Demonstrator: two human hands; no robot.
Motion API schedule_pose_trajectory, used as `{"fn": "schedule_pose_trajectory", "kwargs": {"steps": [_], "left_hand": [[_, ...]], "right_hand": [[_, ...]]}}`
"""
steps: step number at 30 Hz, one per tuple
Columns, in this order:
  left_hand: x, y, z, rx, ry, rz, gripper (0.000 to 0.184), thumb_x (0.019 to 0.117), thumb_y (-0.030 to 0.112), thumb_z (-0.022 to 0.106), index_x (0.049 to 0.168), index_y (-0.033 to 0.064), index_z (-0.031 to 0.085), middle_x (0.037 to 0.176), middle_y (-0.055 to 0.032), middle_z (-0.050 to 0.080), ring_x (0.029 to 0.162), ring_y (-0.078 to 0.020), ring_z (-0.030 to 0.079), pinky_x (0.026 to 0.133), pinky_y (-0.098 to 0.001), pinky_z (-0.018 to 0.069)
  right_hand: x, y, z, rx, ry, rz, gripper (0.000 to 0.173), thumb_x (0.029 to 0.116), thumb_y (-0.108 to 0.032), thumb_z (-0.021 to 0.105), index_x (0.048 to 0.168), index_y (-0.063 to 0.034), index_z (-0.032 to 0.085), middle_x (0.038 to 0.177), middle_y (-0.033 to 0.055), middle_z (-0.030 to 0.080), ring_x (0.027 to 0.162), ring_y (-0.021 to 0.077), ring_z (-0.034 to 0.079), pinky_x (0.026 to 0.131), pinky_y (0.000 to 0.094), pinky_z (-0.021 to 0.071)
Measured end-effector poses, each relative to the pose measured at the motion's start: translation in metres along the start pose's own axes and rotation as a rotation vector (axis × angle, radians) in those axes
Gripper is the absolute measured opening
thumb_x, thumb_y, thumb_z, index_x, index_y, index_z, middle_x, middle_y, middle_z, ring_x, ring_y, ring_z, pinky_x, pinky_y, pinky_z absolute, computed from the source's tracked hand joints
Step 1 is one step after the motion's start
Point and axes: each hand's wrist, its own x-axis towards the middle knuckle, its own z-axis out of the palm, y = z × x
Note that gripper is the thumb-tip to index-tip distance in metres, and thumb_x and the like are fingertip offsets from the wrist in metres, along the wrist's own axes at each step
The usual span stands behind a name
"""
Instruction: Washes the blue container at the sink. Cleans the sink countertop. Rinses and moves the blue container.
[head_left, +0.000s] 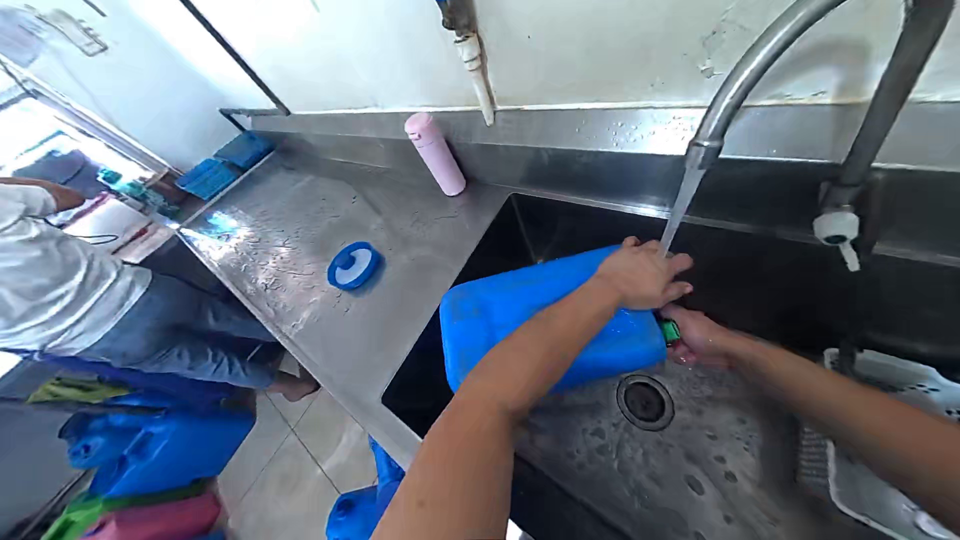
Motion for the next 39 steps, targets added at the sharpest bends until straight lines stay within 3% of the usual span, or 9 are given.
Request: {"fn": "schedule_pose_trajectory", "kwargs": {"steps": [5,10,15,21,24,27,32,36,39], "left_hand": [[0.001,-0.002,-0.005,-0.015,-0.012,-0.028,0.045,0.1092,0.035,0.046,0.142,0.0072,0.057,0.134,-0.0187,0.065,0.133,-0.0324,0.055,0.118,-0.0536,0.0315],[-0.01,0.009,-0.002,-0.022,-0.043,-0.033,0.048,0.1096,0.039,0.042,0.146,0.0099,0.053,0.137,-0.0188,0.062,0.135,-0.033,0.053,0.117,-0.0564,0.0291],[-0.042,0.01,0.004,0.028,-0.074,0.155,0.072,0.0982,0.054,0.059,0.154,0.0114,0.045,0.142,-0.0246,0.056,0.14,-0.0457,0.045,0.117,-0.0746,0.0151],[-0.063,-0.051,-0.021,-0.108,-0.02,-0.611,0.073,0.1013,0.065,0.045,0.148,0.0094,0.053,0.154,-0.0213,0.047,0.146,-0.0425,0.039,0.113,-0.0713,0.0271],[-0.064,-0.053,-0.012,-0.037,0.125,-0.612,0.065,0.1072,0.053,0.038,0.147,0.0039,0.051,0.153,-0.0272,0.045,0.142,-0.048,0.041,0.112,-0.0737,0.024],[-0.053,0.009,-0.001,-0.045,0.039,-0.225,0.062,0.1071,0.048,0.043,0.153,0.0066,0.046,0.158,-0.022,0.043,0.149,-0.0419,0.035,0.119,-0.0685,0.0156],[-0.036,0.015,-0.005,-0.142,0.091,-0.224,0.057,0.1054,0.048,0.047,0.142,0.0067,0.059,0.145,-0.0221,0.057,0.141,-0.0426,0.046,0.114,-0.0677,0.0306],[-0.022,0.027,-0.006,-0.17,0.064,-0.361,0.066,0.1038,0.055,0.047,0.15,0.0076,0.049,0.154,-0.0259,0.045,0.144,-0.0491,0.037,0.112,-0.0759,0.0216],[-0.021,0.042,-0.011,-0.171,0.014,-0.326,0.064,0.1056,0.054,0.042,0.148,0.0075,0.051,0.152,-0.0263,0.046,0.144,-0.0482,0.038,0.113,-0.0738,0.0218]], "right_hand": [[-0.009,0.012,-0.016,0.028,-0.1,-0.243,0.045,0.1096,-0.026,0.017,0.13,-0.0052,0.052,0.096,0.0031,0.064,0.079,0.0118,0.064,0.069,0.0311,0.0543],[-0.007,0.031,0.001,0.172,-0.068,-0.231,0.05,0.11,-0.027,0.012,0.076,-0.0188,0.049,0.049,-0.0109,0.041,0.041,-0.0025,0.034,0.042,0.0133,0.0286],[-0.003,-0.007,-0.019,-0.306,-0.137,-0.062,0.045,0.1122,-0.035,0.024,0.085,-0.0123,0.052,0.057,-0.0054,0.047,0.043,0.0021,0.04,0.042,0.018,0.0334],[0.006,-0.091,0.022,-0.269,0.269,-0.294,0.032,0.1101,-0.009,0.043,0.136,0.0053,0.053,0.104,0.0165,0.061,0.079,0.0162,0.055,0.076,0.0319,0.0496],[-0.008,-0.108,0.036,-0.03,0.302,-0.485,0.029,0.1123,-0.021,0.039,0.102,-0.0018,0.058,0.066,-0.0037,0.047,0.047,0.0004,0.038,0.045,0.0155,0.0357],[-0.006,-0.115,0.033,-0.015,0.301,-0.419,0.055,0.1111,-0.048,0.032,0.082,-0.0066,0.053,0.054,-0.0065,0.034,0.041,0.0029,0.029,0.043,0.0193,0.0288],[-0.071,-0.129,0.047,-0.159,0.167,-0.416,0.034,0.1122,-0.023,0.036,0.123,0.0005,0.058,0.096,0.0049,0.07,0.077,0.0074,0.069,0.071,0.0237,0.0581],[-0.062,-0.091,-0.051,-0.243,0.86,-0.396,0.055,0.0952,-0.015,0.069,0.138,0.0119,0.05,0.132,0.0351,0.058,0.122,0.0464,0.059,0.102,0.0651,0.0455],[-0.051,-0.073,-0.093,0.238,0.859,-0.344,0.049,0.1042,-0.019,0.054,0.147,0.0013,0.043,0.147,0.0247,0.049,0.127,0.0338,0.054,0.104,0.0475,0.0447]]}}
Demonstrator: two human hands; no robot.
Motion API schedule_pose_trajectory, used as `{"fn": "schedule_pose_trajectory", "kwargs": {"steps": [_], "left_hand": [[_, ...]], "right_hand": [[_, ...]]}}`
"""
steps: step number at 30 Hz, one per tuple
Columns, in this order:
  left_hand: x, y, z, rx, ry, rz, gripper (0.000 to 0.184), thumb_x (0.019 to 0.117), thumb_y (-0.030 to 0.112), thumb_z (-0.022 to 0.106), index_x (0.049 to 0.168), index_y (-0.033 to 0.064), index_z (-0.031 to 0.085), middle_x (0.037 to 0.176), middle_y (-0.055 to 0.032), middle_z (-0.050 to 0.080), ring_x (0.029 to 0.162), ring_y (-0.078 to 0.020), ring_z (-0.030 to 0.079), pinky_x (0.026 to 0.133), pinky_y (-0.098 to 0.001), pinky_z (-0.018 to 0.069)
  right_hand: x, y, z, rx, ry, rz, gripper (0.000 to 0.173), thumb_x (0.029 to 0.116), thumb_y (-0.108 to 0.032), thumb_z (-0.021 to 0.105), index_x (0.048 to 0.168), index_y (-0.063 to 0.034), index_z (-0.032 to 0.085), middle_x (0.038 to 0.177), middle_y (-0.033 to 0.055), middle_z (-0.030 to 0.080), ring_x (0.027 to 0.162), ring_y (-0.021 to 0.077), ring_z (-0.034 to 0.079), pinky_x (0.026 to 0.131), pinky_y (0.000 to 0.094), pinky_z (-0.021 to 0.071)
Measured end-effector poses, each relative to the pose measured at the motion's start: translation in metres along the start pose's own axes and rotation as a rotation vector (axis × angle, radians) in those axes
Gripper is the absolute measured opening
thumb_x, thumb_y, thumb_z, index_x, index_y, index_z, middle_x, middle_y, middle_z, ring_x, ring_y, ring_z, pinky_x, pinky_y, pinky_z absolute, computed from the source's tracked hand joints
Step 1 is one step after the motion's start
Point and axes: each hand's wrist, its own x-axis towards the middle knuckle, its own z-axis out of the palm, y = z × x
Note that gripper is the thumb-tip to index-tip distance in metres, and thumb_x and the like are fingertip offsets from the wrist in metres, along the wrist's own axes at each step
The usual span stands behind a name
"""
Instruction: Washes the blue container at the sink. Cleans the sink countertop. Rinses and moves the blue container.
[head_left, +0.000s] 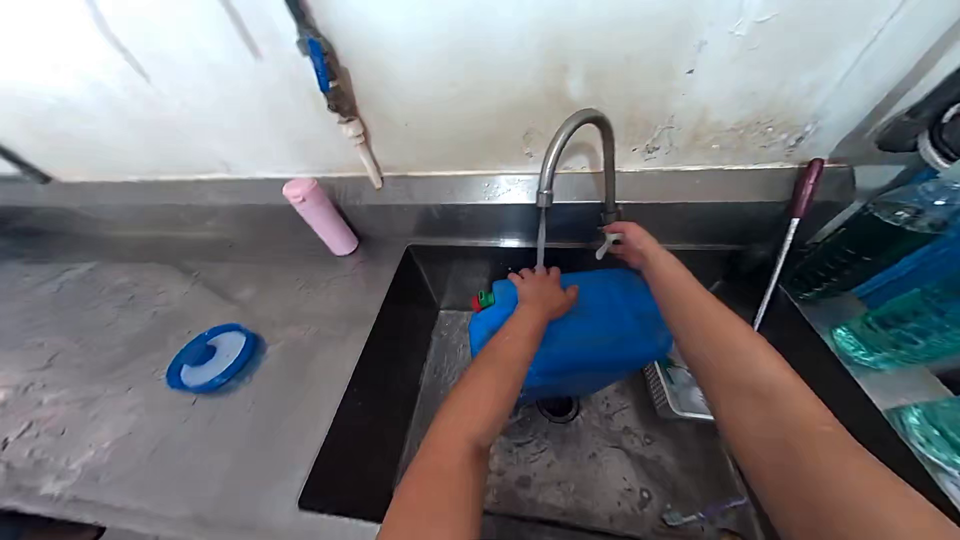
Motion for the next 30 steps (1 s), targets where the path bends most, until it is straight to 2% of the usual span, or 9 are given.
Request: {"fn": "schedule_pose_trajectory", "kwargs": {"steps": [3,5,8,12,16,20,24,26,30], "left_hand": [[-0.013,-0.041,-0.01,-0.02,-0.044,-0.135,0.072,0.1033,0.064,0.04,0.15,0.0089,0.049,0.15,-0.0282,0.048,0.141,-0.0466,0.043,0.114,-0.0682,0.028],[-0.041,-0.068,-0.019,-0.02,-0.069,-0.205,0.079,0.102,0.067,0.04,0.152,0.0056,0.045,0.148,-0.0285,0.05,0.14,-0.0451,0.045,0.114,-0.0663,0.0305],[-0.115,-0.097,-0.027,-0.078,-0.106,-0.193,0.077,0.1038,0.059,0.046,0.15,-0.0026,0.039,0.138,-0.0291,0.056,0.129,-0.0446,0.056,0.106,-0.0628,0.0427],[-0.206,-0.198,-0.009,-0.257,-0.033,-0.167,0.053,0.1046,0.04,0.056,0.13,-0.0065,0.061,0.126,-0.0298,0.064,0.124,-0.0445,0.06,0.106,-0.0625,0.043],[-0.259,-0.368,-0.029,-0.123,0.301,-0.395,0.068,0.0882,0.026,0.079,0.143,-0.0048,0.052,0.158,-0.0287,0.038,0.15,-0.0459,0.031,0.12,-0.0664,0.0217],[-0.276,-0.51,-0.045,0.018,0.313,-0.47,0.071,0.0854,0.028,0.082,0.143,-0.0022,0.053,0.17,-0.0251,0.011,0.157,-0.0454,0.001,0.121,-0.0705,0.0039],[-0.264,-0.535,-0.056,-0.416,0.559,-0.265,0.029,0.1019,0.006,0.055,0.118,-0.0166,0.063,0.151,-0.0292,0.048,0.145,-0.0391,0.043,0.12,-0.0531,0.0314],[-0.265,-0.527,-0.081,-1.167,0.732,-0.294,0.033,0.1101,0.006,0.029,0.131,-0.0129,0.048,0.126,-0.0173,0.062,0.113,-0.0201,0.064,0.095,-0.0351,0.0535],[-0.272,-0.542,-0.107,-1.933,0.506,-0.225,0.049,0.1126,0.038,0.011,0.13,0.0111,0.047,0.107,-0.0107,0.071,0.094,-0.0246,0.073,0.079,-0.0418,0.0622]], "right_hand": [[-0.023,0.009,-0.017,-0.245,-0.232,0.059,0.052,0.1101,-0.042,0.034,0.147,-0.0058,0.042,0.133,0.0192,0.058,0.109,0.0254,0.062,0.089,0.0421,0.0504],[-0.062,0.009,0.023,-0.549,-0.329,0.012,0.068,0.1099,-0.051,0.034,0.154,-0.0002,0.033,0.143,0.0275,0.052,0.126,0.0365,0.056,0.102,0.054,0.0467],[-0.078,-0.016,0.111,-0.926,-0.385,-0.279,0.078,0.1063,-0.051,0.048,0.15,0.0113,0.035,0.143,0.0394,0.048,0.136,0.0516,0.047,0.112,0.0665,0.0347],[-0.123,-0.044,0.205,-1.163,-0.747,-0.769,0.066,0.1019,-0.053,0.056,0.15,-0.0088,0.05,0.154,0.0231,0.047,0.147,0.0469,0.034,0.112,0.0813,0.0145],[-0.127,-0.043,0.213,-1.213,-0.803,-1.002,0.08,0.0868,-0.068,0.061,0.145,-0.0135,0.058,0.149,0.0188,0.055,0.145,0.0447,0.04,0.112,0.0793,0.0164],[-0.047,-0.039,0.227,-1.112,-0.336,-0.525,0.062,0.1015,-0.054,0.056,0.14,-0.005,0.06,0.141,0.0332,0.055,0.138,0.0557,0.042,0.108,0.0822,0.0198],[-0.093,-0.023,0.246,-1.156,-0.183,-0.719,0.084,0.0926,-0.073,0.047,0.131,-0.0006,0.065,0.13,0.0318,0.063,0.131,0.0537,0.052,0.108,0.0791,0.0231],[-0.096,-0.013,0.239,-1.073,-0.248,-0.972,0.1,0.0837,-0.086,0.033,0.123,-0.0022,0.071,0.125,0.0273,0.068,0.124,0.0512,0.058,0.107,0.0787,0.0255],[-0.078,-0.027,0.238,-1.162,0.02,-0.417,0.075,0.1033,-0.061,0.043,0.137,0.0036,0.06,0.137,0.0383,0.055,0.136,0.0578,0.044,0.109,0.0797,0.0204]]}}
